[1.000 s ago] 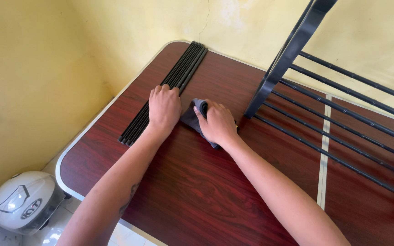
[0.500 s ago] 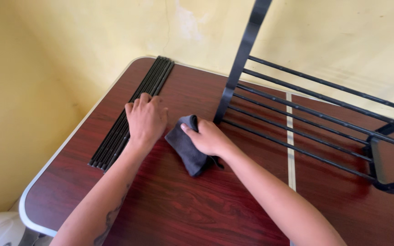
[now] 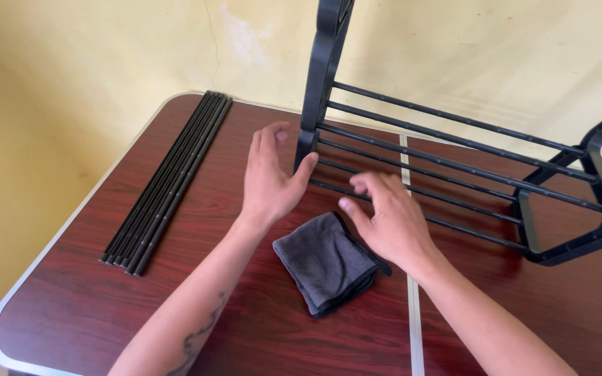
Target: The person wipes black metal rods with a gray cloth and inserts them into a black metal shoe rack frame on a wooden table. The rods are handled one at a time, cleaned, and placed into the rack slots.
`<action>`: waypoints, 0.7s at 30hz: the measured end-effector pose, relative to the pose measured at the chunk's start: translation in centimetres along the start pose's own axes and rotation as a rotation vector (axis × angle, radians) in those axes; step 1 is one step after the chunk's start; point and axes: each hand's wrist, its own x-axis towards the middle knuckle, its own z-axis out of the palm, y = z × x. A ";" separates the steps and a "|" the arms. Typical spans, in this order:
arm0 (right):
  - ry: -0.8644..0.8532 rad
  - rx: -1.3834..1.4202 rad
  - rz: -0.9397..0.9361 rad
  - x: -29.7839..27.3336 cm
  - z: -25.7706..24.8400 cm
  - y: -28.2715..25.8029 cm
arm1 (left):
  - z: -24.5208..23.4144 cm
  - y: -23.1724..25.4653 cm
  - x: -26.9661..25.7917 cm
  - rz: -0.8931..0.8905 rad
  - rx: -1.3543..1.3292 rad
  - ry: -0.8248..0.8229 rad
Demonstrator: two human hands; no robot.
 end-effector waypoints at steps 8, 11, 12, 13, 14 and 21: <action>0.384 -0.319 -0.342 5.8 -1.7 0.4 | 4.6 0.3 2.5 0.023 -0.313 0.120; 0.254 -0.386 -0.289 8.5 -1.4 -0.1 | 4.8 0.4 3.9 -0.099 -0.410 0.080; 0.184 -0.361 -0.248 9.1 -1.2 -0.2 | 4.8 0.3 4.3 -0.144 -0.443 0.071; 0.106 -0.333 -0.204 9.3 -0.9 -0.2 | 4.9 0.2 4.4 -0.199 -0.475 0.058; 0.140 -0.291 -0.231 9.5 -0.7 -0.1 | 5.0 0.0 4.4 -0.112 -0.417 0.089; 0.114 -0.200 -0.235 10.4 0.0 0.6 | 6.3 -1.4 4.3 0.117 -0.308 0.155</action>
